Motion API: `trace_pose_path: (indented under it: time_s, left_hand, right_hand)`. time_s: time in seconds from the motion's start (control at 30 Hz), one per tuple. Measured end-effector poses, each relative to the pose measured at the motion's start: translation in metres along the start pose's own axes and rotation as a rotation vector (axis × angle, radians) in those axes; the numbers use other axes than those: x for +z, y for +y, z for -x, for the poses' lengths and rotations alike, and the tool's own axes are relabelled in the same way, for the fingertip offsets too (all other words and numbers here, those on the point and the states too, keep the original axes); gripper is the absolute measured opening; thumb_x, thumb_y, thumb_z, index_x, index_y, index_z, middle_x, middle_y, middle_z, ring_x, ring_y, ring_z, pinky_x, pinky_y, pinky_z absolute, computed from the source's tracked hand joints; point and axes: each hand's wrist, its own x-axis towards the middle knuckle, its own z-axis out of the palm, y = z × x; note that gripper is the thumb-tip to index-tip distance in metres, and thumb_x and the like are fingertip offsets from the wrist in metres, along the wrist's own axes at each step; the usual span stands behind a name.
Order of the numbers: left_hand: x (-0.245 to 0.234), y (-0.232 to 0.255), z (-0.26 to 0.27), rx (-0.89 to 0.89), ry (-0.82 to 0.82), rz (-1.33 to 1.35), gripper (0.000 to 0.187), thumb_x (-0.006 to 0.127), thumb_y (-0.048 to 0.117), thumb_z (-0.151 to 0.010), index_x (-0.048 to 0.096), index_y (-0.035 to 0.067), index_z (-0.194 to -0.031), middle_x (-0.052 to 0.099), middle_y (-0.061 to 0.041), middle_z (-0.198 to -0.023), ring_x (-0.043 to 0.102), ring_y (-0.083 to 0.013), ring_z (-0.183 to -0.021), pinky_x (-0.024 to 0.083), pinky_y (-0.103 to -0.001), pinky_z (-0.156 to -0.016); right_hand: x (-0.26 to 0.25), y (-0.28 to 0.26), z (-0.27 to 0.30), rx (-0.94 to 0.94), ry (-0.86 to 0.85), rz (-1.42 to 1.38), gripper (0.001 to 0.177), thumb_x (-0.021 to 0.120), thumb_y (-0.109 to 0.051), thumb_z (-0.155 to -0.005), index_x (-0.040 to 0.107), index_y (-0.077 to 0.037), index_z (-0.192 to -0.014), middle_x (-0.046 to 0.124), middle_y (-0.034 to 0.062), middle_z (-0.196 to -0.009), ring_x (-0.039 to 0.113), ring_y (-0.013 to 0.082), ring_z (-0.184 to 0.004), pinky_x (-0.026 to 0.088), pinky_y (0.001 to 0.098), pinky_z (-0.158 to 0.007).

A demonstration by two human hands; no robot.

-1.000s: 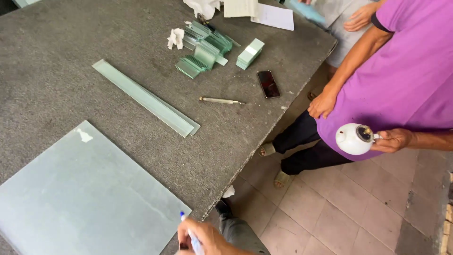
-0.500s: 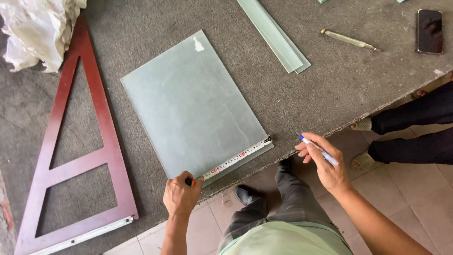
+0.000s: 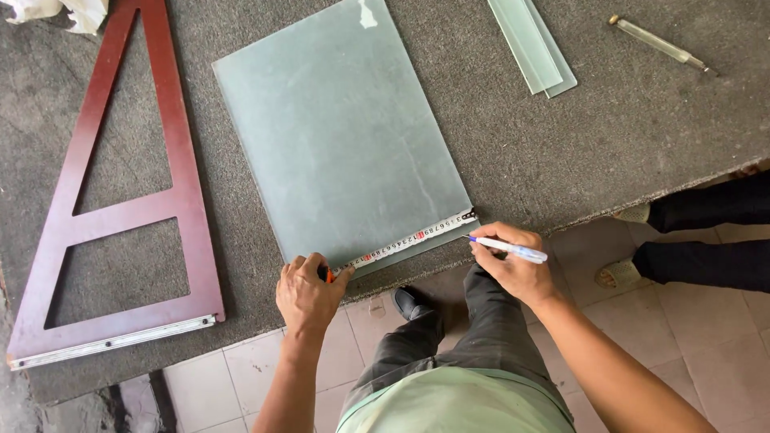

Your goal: Measuring and cutting a sheet of glass using a glass cutter and a large square ruler.

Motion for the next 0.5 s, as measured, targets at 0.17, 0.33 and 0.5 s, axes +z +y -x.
trace_pose_path:
  time_s: [0.17, 0.33, 0.5]
  left_hand:
    - [0.0, 0.0, -0.005, -0.011, -0.019, 0.013, 0.045, 0.086, 0.057, -0.068, 0.07, 0.017, -0.082, 0.068, -0.006, -0.081, 0.07, -0.0286, -0.09, 0.054, -0.037, -0.087]
    - [0.002, -0.002, -0.008, -0.004, -0.013, 0.023, 0.045, 0.088, 0.054, -0.066, 0.071, 0.015, -0.082, 0.068, -0.008, -0.079, 0.07, -0.0304, -0.087, 0.054, -0.039, -0.084]
    - [0.004, -0.003, -0.011, -0.005, -0.027, 0.026, 0.045, 0.087, 0.055, -0.067, 0.071, 0.016, -0.081, 0.068, -0.008, -0.077, 0.07, -0.0315, -0.084, 0.055, -0.042, -0.079]
  right_hand:
    - [0.011, 0.009, -0.005, 0.011, -0.018, -0.061, 0.017, 0.076, 0.003, -0.077, 0.079, -0.001, -0.094, 0.075, 0.0153, -0.073, 0.067, 0.0146, -0.061, 0.058, 0.0307, -0.056]
    - [0.014, 0.013, -0.005, 0.005, -0.019, -0.004, 0.014, 0.077, -0.001, -0.079, 0.078, -0.002, -0.093, 0.075, 0.0135, -0.072, 0.068, 0.0145, -0.06, 0.056, 0.0299, -0.055]
    - [0.014, 0.009, -0.006, 0.028, -0.028, 0.008, 0.014, 0.075, 0.0, -0.08, 0.078, -0.003, -0.094, 0.073, 0.0143, -0.069, 0.066, 0.0149, -0.06, 0.056, 0.0323, -0.057]
